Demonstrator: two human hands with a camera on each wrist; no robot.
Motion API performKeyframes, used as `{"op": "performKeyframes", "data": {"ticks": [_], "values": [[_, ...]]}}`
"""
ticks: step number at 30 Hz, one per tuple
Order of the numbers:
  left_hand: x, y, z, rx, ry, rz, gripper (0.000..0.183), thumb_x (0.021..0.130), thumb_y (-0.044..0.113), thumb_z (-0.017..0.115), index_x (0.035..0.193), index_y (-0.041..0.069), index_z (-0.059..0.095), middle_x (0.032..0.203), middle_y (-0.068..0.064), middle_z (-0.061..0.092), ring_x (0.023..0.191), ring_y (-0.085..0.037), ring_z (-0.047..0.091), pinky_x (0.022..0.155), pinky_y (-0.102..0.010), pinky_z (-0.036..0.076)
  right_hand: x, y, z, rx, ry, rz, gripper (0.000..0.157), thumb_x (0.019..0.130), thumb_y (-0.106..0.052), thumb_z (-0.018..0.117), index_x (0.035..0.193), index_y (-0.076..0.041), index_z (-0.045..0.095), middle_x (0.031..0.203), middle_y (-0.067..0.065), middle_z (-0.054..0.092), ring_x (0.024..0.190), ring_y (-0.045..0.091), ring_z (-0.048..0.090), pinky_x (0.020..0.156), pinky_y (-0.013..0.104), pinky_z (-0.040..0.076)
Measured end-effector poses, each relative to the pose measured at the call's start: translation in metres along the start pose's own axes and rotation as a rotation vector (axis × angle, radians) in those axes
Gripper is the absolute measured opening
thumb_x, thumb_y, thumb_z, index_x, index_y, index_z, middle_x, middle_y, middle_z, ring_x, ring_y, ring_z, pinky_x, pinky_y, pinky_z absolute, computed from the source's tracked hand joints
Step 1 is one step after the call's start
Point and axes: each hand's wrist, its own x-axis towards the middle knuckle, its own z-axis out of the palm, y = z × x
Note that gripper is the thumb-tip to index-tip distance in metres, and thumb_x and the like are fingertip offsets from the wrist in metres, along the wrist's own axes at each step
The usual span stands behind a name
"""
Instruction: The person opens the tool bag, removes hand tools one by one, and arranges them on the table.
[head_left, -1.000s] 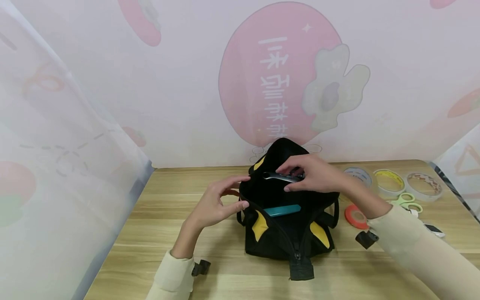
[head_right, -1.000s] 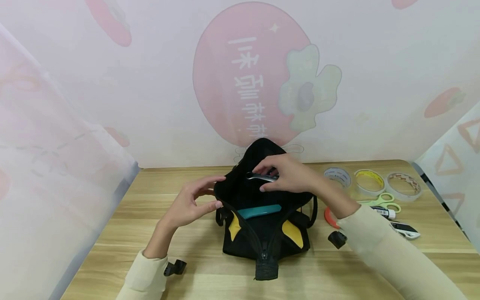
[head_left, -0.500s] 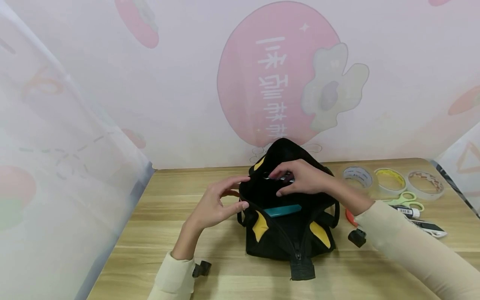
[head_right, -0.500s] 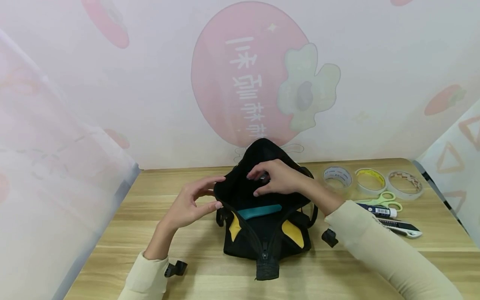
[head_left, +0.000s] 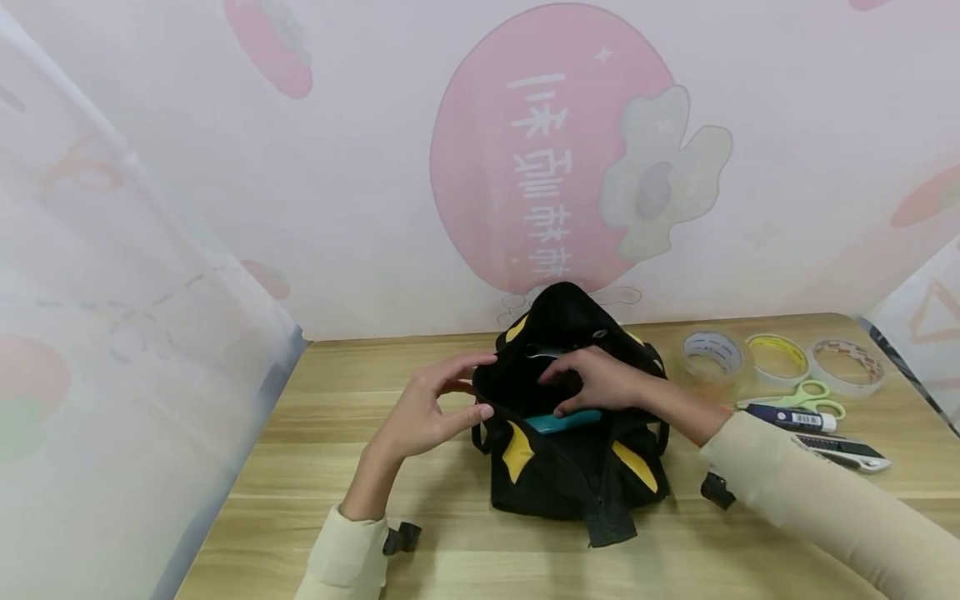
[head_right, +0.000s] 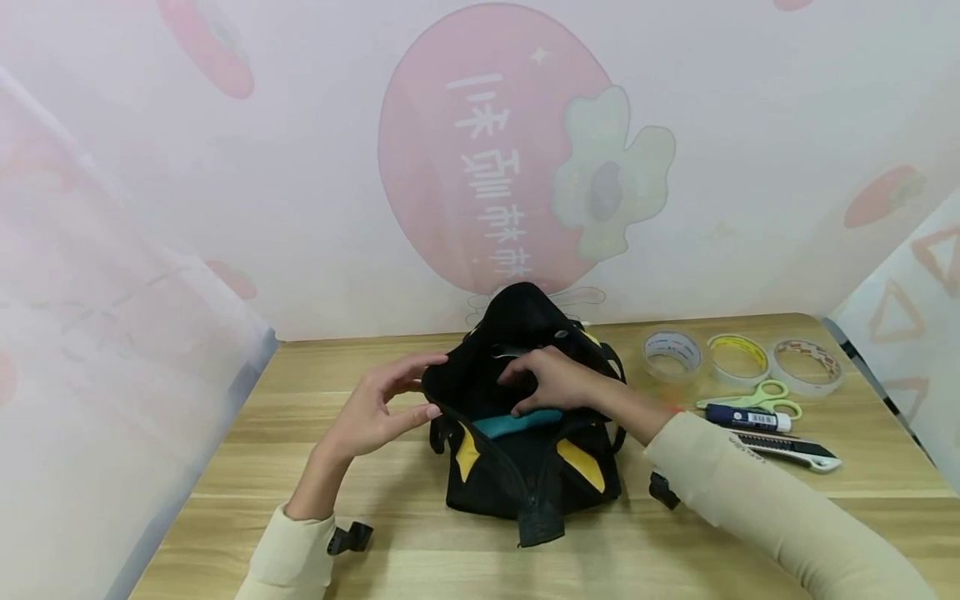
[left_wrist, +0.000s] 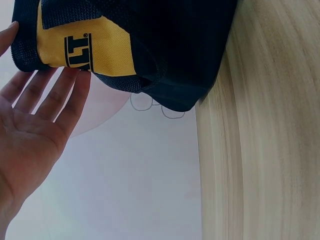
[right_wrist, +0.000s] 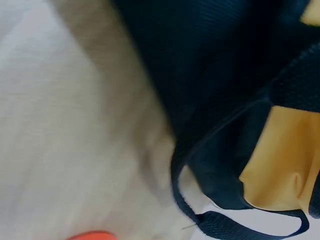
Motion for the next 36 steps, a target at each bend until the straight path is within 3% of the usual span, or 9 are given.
{"op": "performKeyframes", "data": {"ticks": [11, 16, 20, 24, 30, 36], "values": [[0.000, 0.002, -0.002, 0.005, 0.003, -0.013, 0.060, 0.092, 0.006, 0.082, 0.149, 0.011, 0.062, 0.143, -0.011, 0.070, 0.117, -0.033, 0.073, 0.098, -0.037, 0.066, 0.002, 0.009, 0.016, -0.035, -0.015, 0.019, 0.042, 0.081, -0.019, 0.095, 0.120, -0.013, 0.080, 0.126, 0.005, 0.079, 0.122, 0.028, 0.070, 0.103, 0.047, 0.060], [0.000, 0.002, -0.003, 0.003, 0.005, -0.008, 0.060, 0.092, 0.006, 0.083, 0.148, 0.011, 0.063, 0.140, -0.013, 0.072, 0.116, -0.034, 0.073, 0.096, -0.036, 0.066, 0.004, 0.013, 0.022, -0.063, -0.030, 0.028, 0.043, 0.078, -0.019, 0.098, 0.118, -0.014, 0.081, 0.126, 0.005, 0.079, 0.113, 0.019, 0.070, 0.095, 0.036, 0.059], [0.000, 0.001, -0.003, 0.001, 0.003, -0.003, 0.059, 0.092, 0.005, 0.083, 0.148, 0.010, 0.063, 0.138, -0.012, 0.072, 0.116, -0.035, 0.074, 0.097, -0.036, 0.066, 0.003, 0.014, 0.025, -0.066, -0.047, 0.035, 0.040, 0.078, -0.018, 0.097, 0.115, -0.016, 0.082, 0.122, 0.003, 0.080, 0.102, 0.010, 0.066, 0.096, 0.037, 0.055], [0.000, 0.002, -0.003, 0.005, 0.003, 0.003, 0.059, 0.092, 0.006, 0.083, 0.148, 0.010, 0.063, 0.139, -0.012, 0.072, 0.114, -0.035, 0.074, 0.097, -0.036, 0.066, 0.003, 0.014, 0.025, -0.060, -0.058, 0.046, 0.034, 0.081, -0.015, 0.095, 0.113, -0.017, 0.082, 0.116, 0.000, 0.081, 0.093, 0.007, 0.063, 0.095, 0.035, 0.052], [-0.001, 0.003, -0.002, 0.004, 0.001, -0.013, 0.059, 0.092, 0.007, 0.083, 0.148, 0.010, 0.063, 0.141, -0.010, 0.072, 0.115, -0.033, 0.074, 0.097, -0.037, 0.066, 0.000, 0.012, 0.020, -0.031, -0.017, 0.031, 0.031, 0.083, -0.009, 0.091, 0.113, -0.013, 0.082, 0.112, 0.003, 0.081, 0.085, 0.007, 0.062, 0.073, 0.018, 0.052], [-0.001, 0.003, -0.001, 0.006, 0.003, -0.013, 0.060, 0.092, 0.007, 0.084, 0.148, 0.010, 0.063, 0.142, -0.009, 0.071, 0.117, -0.027, 0.073, 0.097, -0.038, 0.066, -0.003, 0.004, 0.006, -0.038, 0.044, 0.011, 0.031, 0.084, -0.008, 0.090, 0.113, -0.014, 0.083, 0.111, 0.001, 0.081, 0.093, 0.010, 0.069, 0.079, 0.025, 0.060]]}}
